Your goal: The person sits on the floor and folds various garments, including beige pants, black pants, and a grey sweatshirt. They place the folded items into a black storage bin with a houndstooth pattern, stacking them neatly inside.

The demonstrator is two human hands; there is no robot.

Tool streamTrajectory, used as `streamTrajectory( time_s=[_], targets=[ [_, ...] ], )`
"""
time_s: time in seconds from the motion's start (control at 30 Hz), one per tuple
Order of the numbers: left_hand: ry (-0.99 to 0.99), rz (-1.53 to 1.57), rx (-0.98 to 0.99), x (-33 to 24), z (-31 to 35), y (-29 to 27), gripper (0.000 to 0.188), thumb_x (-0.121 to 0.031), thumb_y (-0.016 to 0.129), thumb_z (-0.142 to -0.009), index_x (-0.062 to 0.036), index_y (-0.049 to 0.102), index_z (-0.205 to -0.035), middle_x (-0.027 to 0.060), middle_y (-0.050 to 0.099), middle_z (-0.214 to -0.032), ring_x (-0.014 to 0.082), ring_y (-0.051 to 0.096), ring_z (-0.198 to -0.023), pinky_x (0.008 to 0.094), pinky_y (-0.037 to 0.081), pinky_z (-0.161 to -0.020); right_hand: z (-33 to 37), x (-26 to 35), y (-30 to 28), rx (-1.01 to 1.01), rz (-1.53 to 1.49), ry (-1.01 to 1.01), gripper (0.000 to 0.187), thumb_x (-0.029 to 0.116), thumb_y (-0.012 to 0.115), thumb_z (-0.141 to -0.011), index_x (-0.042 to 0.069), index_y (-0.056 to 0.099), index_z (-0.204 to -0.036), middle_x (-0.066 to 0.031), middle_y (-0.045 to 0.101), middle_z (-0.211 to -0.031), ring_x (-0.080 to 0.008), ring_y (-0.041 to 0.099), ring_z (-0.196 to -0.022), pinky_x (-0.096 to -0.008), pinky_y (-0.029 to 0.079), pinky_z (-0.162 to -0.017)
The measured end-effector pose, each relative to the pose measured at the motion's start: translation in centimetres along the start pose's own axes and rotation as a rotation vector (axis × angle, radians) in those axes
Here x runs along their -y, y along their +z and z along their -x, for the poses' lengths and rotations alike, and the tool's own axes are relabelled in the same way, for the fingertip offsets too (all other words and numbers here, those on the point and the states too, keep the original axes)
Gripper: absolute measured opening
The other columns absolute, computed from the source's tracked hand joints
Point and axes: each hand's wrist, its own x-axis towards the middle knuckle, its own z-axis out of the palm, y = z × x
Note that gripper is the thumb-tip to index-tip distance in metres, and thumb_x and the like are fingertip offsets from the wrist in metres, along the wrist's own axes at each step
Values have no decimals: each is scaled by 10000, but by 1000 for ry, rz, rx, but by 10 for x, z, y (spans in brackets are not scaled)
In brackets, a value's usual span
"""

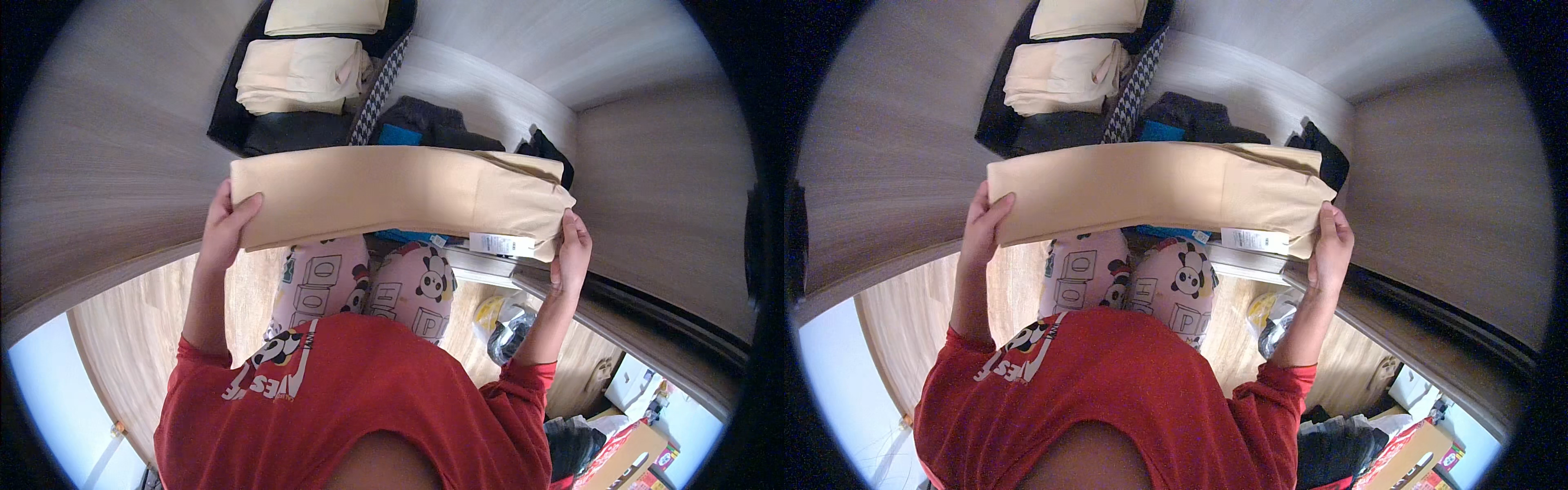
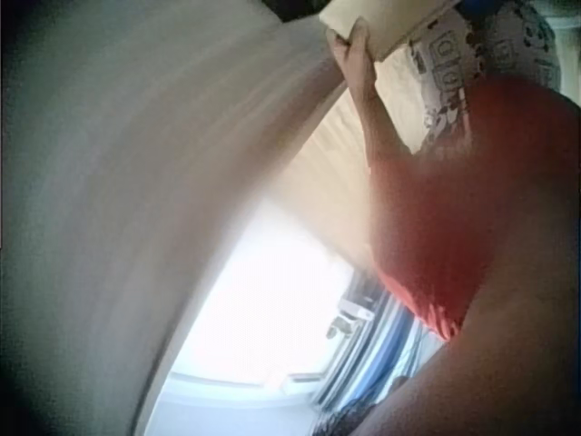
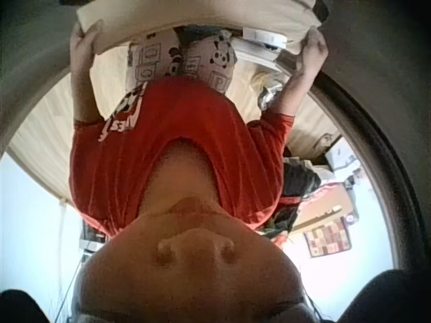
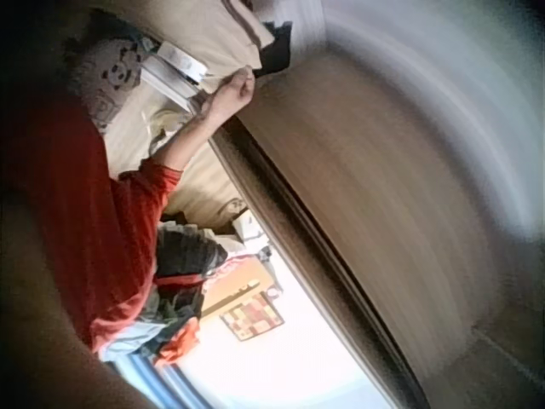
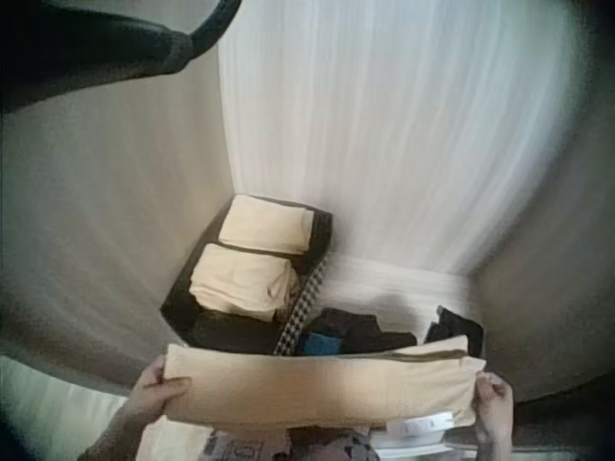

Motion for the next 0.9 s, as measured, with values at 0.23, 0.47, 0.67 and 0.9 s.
streamTrajectory(
  time_s=[0.23, 0.47, 0.67, 0.9],
  targets=[
    [-300, -30, 63, 18, 20, -34, 355, -186, 608, -787, 18, 518, -1064, 91, 591, -948, 138, 570, -844, 263, 454, -750, 12, -47, -23, 111, 197, 97, 180, 99, 611, -802, -5, 568, -943, -34, 589, -848, -88, 523, -761, -213, 422, -693],
    [-335, 158, 216, -17, 25, 23, 426, -180, 610, -768, 41, 481, -1108, 109, 573, -1003, 162, 562, -898, 290, 453, -788, 49, 10, 31, 272, -159, 330, 342, 109, 614, -759, -24, 529, -1062, -86, 602, -940, -123, 573, -821, -242, 450, -734],
    [-330, 295, 441, -48, 37, 128, 401, -143, 499, -852, -5, 384, -1211, 90, 523, -1090, 177, 526, -992, 305, 430, -848, 112, 56, 134, 396, 365, -504, 198, -6, 609, -739, 6, 566, -931, -38, 586, -843, -97, 547, -742, -213, 440, -666],
    [-384, 507, 384, -29, 29, 136, 447, -218, 533, -853, -18, 366, -1217, 88, 524, -1078, 165, 532, -979, 310, 449, -827, 141, 40, 180, 438, 784, -975, 295, -4, 620, -657, 8, 551, -944, -112, 567, -807, -273, 561, -740, -349, 472, -664]
  ],
)
